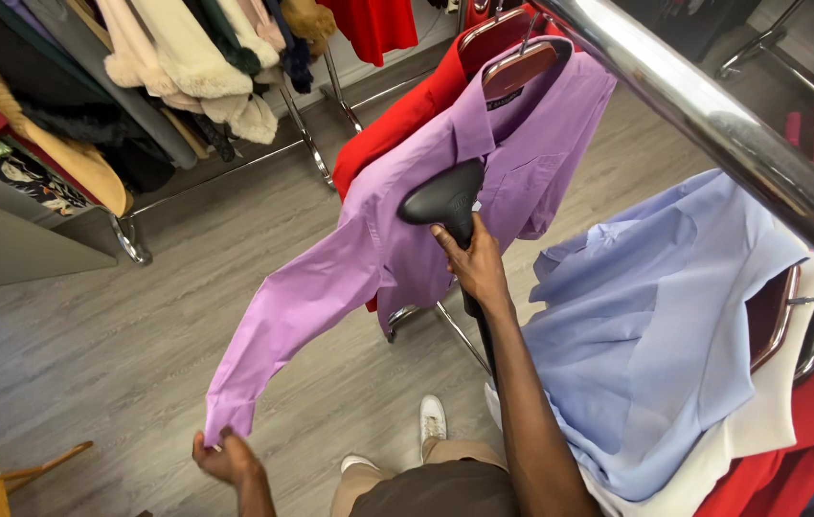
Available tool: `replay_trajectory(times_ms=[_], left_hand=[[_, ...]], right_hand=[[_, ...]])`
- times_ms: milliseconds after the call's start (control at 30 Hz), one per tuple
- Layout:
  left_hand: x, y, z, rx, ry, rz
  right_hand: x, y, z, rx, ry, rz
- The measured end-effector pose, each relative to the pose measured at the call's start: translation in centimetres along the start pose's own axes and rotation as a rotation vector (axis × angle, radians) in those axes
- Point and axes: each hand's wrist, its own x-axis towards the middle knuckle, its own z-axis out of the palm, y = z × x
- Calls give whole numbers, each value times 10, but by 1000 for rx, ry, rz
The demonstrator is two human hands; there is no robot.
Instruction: The person steams several shirts on a rack using a handheld steamer, running the nozzle over the sleeves, front panels, and collars of blue, purple, red, and green shirts.
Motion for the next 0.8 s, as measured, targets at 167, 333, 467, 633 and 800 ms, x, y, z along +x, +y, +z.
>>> replay_trajectory(times_ms=[167, 333, 467, 633, 800], left_hand=[[-105, 208, 56, -125, -653, -12], [-212, 310, 139, -208, -1505, -77], [-265, 299, 232, 198, -1479, 14], [-265, 303, 274, 282, -1040, -41], [-220, 294, 274, 243, -1002, 73]], right_hand=[[10, 6, -7, 0, -6, 9], [9, 3, -12, 116, -19, -10], [8, 3, -15, 117, -27, -2], [9, 7, -17, 128, -31, 6], [10, 4, -8, 51, -56, -88]])
